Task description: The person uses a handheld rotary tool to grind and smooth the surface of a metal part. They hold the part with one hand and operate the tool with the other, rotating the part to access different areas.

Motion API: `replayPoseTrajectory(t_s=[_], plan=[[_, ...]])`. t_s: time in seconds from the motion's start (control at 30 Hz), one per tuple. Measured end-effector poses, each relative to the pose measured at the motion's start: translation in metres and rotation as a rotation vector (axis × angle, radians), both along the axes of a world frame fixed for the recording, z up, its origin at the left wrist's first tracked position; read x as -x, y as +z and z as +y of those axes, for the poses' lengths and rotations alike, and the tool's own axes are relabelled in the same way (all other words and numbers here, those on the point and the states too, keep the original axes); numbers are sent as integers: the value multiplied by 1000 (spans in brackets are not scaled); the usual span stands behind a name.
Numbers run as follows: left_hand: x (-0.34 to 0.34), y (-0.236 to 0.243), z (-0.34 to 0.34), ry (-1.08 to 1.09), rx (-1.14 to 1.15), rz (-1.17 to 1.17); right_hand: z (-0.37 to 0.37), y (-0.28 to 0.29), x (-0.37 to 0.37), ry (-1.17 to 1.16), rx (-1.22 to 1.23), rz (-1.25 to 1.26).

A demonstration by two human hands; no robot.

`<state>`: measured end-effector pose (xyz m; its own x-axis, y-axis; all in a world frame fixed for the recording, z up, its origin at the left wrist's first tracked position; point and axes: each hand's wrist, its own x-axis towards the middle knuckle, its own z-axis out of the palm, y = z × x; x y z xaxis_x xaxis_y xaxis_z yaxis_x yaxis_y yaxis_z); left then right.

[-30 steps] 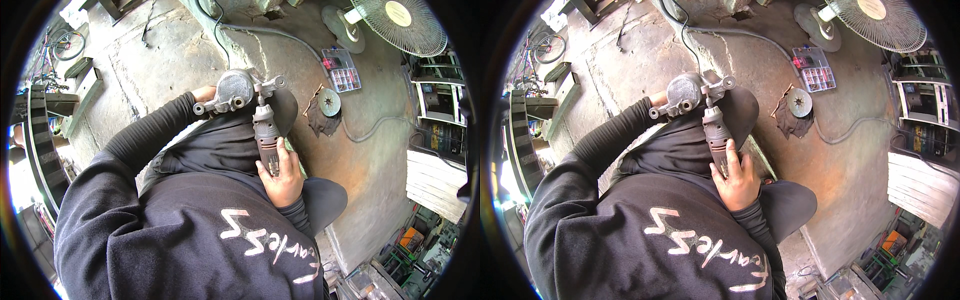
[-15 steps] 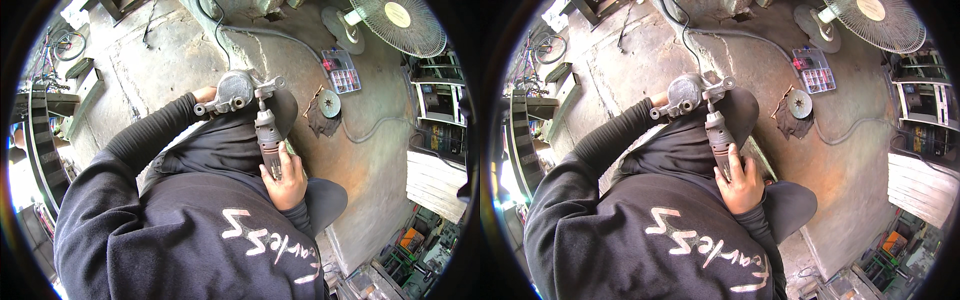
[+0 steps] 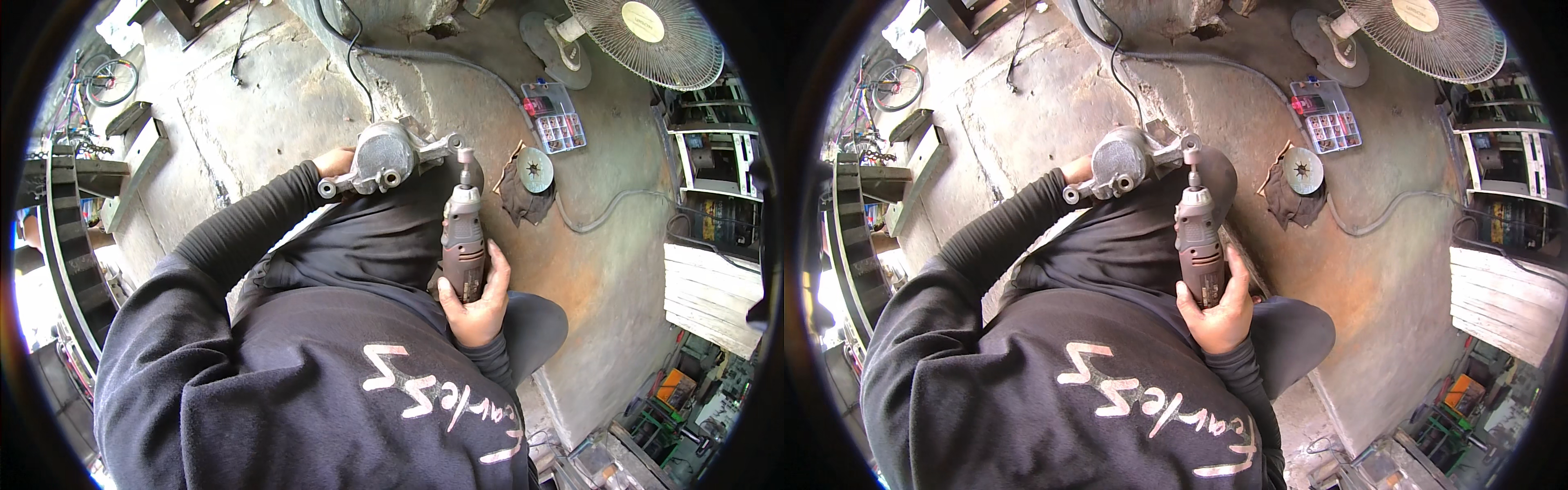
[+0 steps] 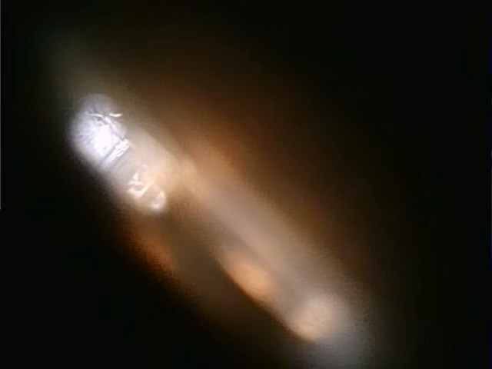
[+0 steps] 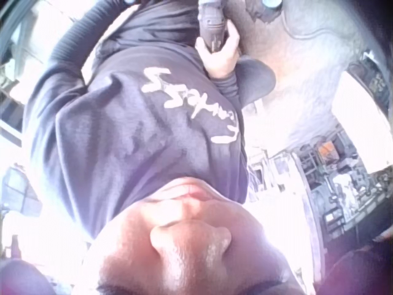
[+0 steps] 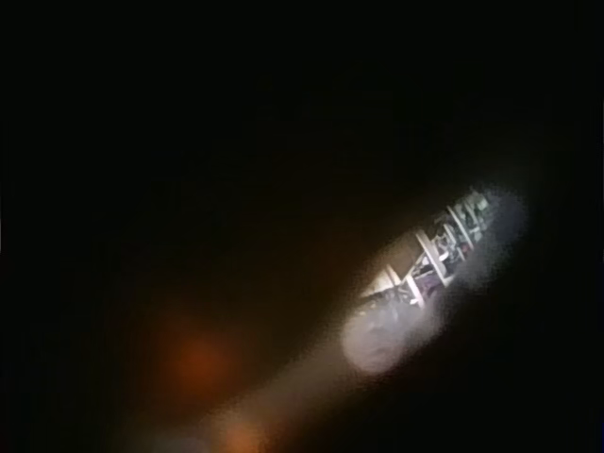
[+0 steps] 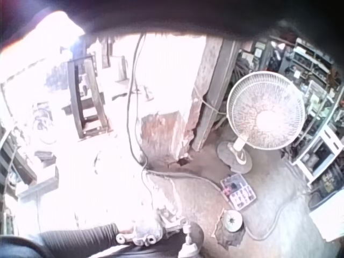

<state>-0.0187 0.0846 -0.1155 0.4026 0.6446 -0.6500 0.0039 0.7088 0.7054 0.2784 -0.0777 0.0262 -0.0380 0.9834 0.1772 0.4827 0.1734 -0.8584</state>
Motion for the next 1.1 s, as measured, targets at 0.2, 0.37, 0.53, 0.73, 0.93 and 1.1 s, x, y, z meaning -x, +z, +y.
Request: replayPoseTrajectory(t_s=[0.2, 0.37, 0.53, 0.73, 0.93, 1.1], plan=[[-16, 2, -12, 178, -195, 94, 0, 9, -11, 37, 196, 36], [-19, -29, -17, 326, -330, 62, -2, 22, -21, 84, 207, -72], [-17, -42, -13, 273, -348, 380, -5, 17, -12, 144, -2, -350], [-23, 1, -17, 261, -316, 346, 9, 6, 4, 115, -88, -463], [-22, 7, -10, 12, -367, 590, 8, 15, 6, 202, -75, -574], [-23, -16, -7, 123, -244, 532, 4, 14, 10, 185, -18, -506]])
